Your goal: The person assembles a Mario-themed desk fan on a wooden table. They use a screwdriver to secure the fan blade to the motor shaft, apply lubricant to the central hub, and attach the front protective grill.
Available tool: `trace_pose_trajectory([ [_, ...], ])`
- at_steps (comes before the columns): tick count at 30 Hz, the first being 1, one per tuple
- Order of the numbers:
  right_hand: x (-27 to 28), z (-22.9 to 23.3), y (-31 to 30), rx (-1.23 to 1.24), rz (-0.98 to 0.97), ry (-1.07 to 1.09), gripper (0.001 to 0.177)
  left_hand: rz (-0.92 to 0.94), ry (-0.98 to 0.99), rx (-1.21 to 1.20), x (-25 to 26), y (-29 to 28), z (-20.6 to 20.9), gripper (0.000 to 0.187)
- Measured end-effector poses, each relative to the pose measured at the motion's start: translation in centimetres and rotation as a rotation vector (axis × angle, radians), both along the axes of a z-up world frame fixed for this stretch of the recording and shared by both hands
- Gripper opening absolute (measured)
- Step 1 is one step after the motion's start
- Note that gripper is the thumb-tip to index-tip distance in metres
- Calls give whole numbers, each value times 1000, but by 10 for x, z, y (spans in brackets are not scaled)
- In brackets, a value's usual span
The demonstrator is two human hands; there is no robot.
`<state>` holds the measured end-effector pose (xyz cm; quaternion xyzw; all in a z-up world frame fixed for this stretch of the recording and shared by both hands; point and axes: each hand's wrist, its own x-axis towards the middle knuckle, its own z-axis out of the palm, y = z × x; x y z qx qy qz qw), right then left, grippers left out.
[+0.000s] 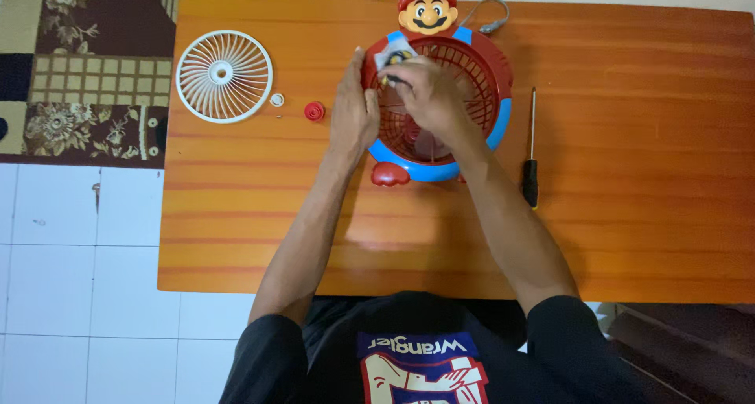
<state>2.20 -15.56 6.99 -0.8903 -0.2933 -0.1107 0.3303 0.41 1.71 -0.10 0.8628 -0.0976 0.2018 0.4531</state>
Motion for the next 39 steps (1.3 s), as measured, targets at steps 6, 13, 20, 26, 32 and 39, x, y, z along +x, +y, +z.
trace_pose_trajectory([
  [6, -3, 9, -6, -68, 84, -191, 26, -38, -21, 78, 11, -4, 6, 50],
  [13, 4, -9, -21, 42, 3, -111, 32, -97, 70, 82, 22, -5, 9, 50],
  [20, 0, 18, -56, 1, -239, -332, 26, -65, 81, 149, 10, -7, 21, 51],
  [26, 8, 9, -63, 9, -219, -337, 30, 47, 66, 287, 10, -11, 42, 53],
  [32, 28, -22, -38, -105, -90, -266, 26, 119, 55, 648, 30, -41, 44, 56],
  [39, 5, -15, -76, -331, -397, -14, 33, 121, 38, 595, 31, -38, 24, 61],
])
